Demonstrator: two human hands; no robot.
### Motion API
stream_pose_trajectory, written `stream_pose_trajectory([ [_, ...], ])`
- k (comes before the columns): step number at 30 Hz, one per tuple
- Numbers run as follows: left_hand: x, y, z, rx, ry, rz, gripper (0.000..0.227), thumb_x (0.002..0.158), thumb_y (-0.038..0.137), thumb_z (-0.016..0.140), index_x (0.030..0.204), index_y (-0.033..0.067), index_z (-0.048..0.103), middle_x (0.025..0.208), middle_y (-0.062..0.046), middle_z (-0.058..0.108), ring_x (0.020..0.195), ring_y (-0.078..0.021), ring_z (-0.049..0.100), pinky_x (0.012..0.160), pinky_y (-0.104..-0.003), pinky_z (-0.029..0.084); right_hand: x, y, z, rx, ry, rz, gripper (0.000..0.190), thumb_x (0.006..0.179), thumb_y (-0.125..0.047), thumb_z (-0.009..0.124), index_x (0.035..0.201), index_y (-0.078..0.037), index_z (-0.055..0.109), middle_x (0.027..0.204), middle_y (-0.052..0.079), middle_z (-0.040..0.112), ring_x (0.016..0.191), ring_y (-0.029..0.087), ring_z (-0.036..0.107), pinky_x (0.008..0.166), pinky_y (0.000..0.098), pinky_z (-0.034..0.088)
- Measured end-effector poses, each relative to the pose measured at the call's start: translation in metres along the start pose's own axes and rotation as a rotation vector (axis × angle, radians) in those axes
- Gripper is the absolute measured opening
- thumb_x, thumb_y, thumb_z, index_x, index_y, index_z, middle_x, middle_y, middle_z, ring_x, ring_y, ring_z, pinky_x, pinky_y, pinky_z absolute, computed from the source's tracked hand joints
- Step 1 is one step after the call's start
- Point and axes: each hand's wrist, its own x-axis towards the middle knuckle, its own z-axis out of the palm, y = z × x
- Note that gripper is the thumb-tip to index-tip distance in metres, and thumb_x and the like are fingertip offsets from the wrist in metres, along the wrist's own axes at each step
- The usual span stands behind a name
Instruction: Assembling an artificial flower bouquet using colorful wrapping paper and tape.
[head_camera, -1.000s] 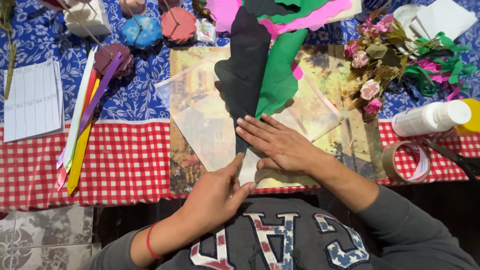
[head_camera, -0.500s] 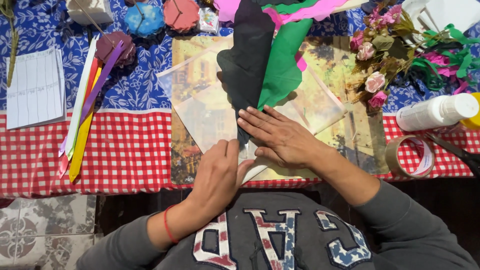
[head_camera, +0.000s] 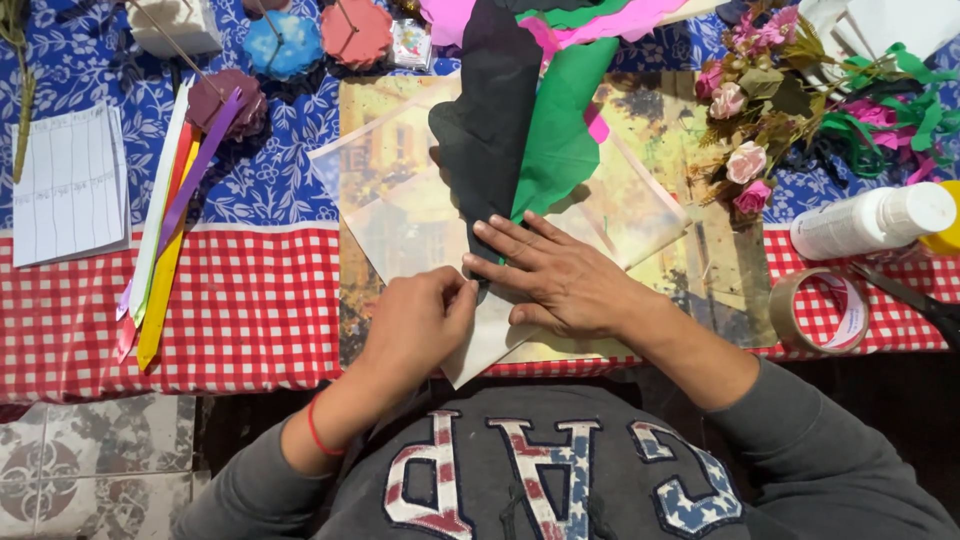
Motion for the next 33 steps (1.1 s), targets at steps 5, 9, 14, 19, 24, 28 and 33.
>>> stream_pose_trajectory([
  [5, 0.015, -0.004, -0.013, -0.030, -0.168, -0.119, 0.028, 0.086, 0.029, 0.070, 0.080, 0.0031, 0.077, 0.065, -0.020, 0.070, 0.058, -0.0354, 0.071, 0.057, -0.045, 0.055, 0.000, 0.000, 0.002, -0.015, -0.008, 0.005, 0.077, 0.097, -0.065, 0.045, 0.162, -0.025, 0.033, 0.170, 0.011, 0.024, 0.158, 0.030, 0.020, 0.128, 0.0504, 0.015],
  [9, 0.026, -0.012, -0.014, 0.015, -0.255, -0.068, 0.032, 0.086, 0.030, 0.069, 0.076, 0.0013, 0.076, 0.064, -0.021, 0.069, 0.058, -0.0366, 0.070, 0.058, -0.045, 0.054, 0.000, -0.001, 0.000, -0.025, -0.011, 0.016, 0.077, 0.097, -0.065, 0.044, 0.162, -0.026, 0.033, 0.170, 0.010, 0.024, 0.158, 0.029, 0.020, 0.127, 0.0501, 0.015],
  [14, 0.042, -0.015, -0.024, 0.053, -0.419, -0.126, 0.044, 0.085, 0.038, 0.072, 0.066, -0.0011, 0.073, 0.057, -0.020, 0.066, 0.056, -0.0348, 0.070, 0.058, -0.045, 0.054, 0.000, 0.000, 0.002, -0.039, -0.012, 0.018, 0.076, 0.097, -0.065, 0.045, 0.162, -0.027, 0.032, 0.170, 0.009, 0.024, 0.158, 0.028, 0.020, 0.127, 0.0497, 0.016],
  [19, 0.058, -0.010, -0.036, 0.180, -0.544, -0.218, 0.057, 0.080, 0.052, 0.076, 0.056, 0.0008, 0.072, 0.052, -0.015, 0.066, 0.054, -0.0307, 0.072, 0.059, -0.042, 0.057, 0.000, -0.001, 0.002, -0.041, -0.019, 0.015, 0.076, 0.097, -0.063, 0.047, 0.162, -0.025, 0.032, 0.170, 0.010, 0.024, 0.158, 0.029, 0.020, 0.127, 0.0500, 0.016],
  [24, 0.072, -0.004, -0.038, 0.313, -0.667, -0.175, 0.060, 0.077, 0.055, 0.079, 0.049, 0.0027, 0.072, 0.050, -0.011, 0.067, 0.055, -0.0262, 0.072, 0.062, -0.041, 0.055, 0.001, -0.002, 0.000, -0.049, -0.007, 0.005, 0.078, 0.095, -0.063, 0.050, 0.160, -0.024, 0.034, 0.169, 0.011, 0.024, 0.157, 0.030, 0.021, 0.126, 0.0507, 0.016],
  [28, 0.085, 0.002, -0.036, 0.339, -0.741, -0.211, 0.055, 0.075, 0.053, 0.081, 0.051, 0.0039, 0.072, 0.051, -0.009, 0.068, 0.057, -0.0257, 0.074, 0.062, -0.040, 0.057, 0.002, -0.003, 0.000, -0.062, -0.033, 0.011, 0.078, 0.095, -0.061, 0.049, 0.160, -0.022, 0.034, 0.169, 0.012, 0.024, 0.157, 0.030, 0.021, 0.126, 0.0511, 0.017],
  [33, 0.080, 0.005, -0.043, 0.475, -0.645, -0.181, 0.058, 0.067, 0.058, 0.088, 0.061, 0.0025, 0.072, 0.062, -0.013, 0.069, 0.066, -0.0308, 0.073, 0.065, -0.043, 0.056, 0.002, -0.002, -0.001, -0.040, -0.016, -0.003, 0.080, 0.094, -0.062, 0.054, 0.160, -0.021, 0.035, 0.168, 0.013, 0.024, 0.156, 0.031, 0.021, 0.125, 0.0512, 0.017],
])
